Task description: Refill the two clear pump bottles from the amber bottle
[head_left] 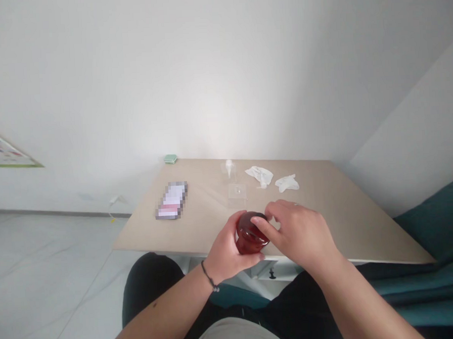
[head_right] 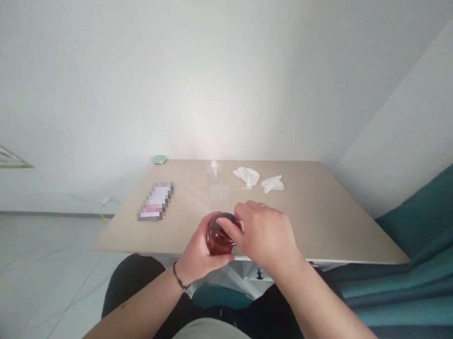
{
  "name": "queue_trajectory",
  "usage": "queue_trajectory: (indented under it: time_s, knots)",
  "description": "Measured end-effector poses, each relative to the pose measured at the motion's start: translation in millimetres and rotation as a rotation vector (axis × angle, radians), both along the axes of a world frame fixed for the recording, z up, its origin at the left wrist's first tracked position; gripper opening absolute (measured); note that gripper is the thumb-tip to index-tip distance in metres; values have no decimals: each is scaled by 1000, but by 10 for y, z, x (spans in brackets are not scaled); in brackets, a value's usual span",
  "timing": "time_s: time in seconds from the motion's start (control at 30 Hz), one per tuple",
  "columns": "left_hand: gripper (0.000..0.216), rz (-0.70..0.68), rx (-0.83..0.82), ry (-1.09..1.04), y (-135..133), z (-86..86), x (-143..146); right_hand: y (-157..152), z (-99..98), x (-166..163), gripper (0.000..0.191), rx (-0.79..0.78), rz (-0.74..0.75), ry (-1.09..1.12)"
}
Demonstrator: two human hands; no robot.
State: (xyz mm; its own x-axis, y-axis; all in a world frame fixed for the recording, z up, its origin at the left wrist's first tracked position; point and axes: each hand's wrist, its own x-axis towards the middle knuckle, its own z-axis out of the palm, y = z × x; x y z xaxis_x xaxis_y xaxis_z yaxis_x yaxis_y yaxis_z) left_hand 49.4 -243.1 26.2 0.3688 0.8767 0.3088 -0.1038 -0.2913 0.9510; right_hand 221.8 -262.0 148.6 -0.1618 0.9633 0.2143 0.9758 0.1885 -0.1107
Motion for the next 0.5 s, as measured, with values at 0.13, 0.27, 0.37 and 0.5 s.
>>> queue_trajectory:
  time_s: [0.13,0.27,0.37,0.5]
  knots:
    - [93,27,34,38,172,2,67,191,190,-113,56,-102,-47,-189]
    - [91,9,11,7,329,-102,122,343,190,-148,53,-171,-55,-230]
    - [90,-1,-19,-38,404,-194,157,422,88,-146,50,-185,-52,-210]
    - [88,-42,-105,-90,443,-222,187,480,-129,-170,45,-136,-110,-111]
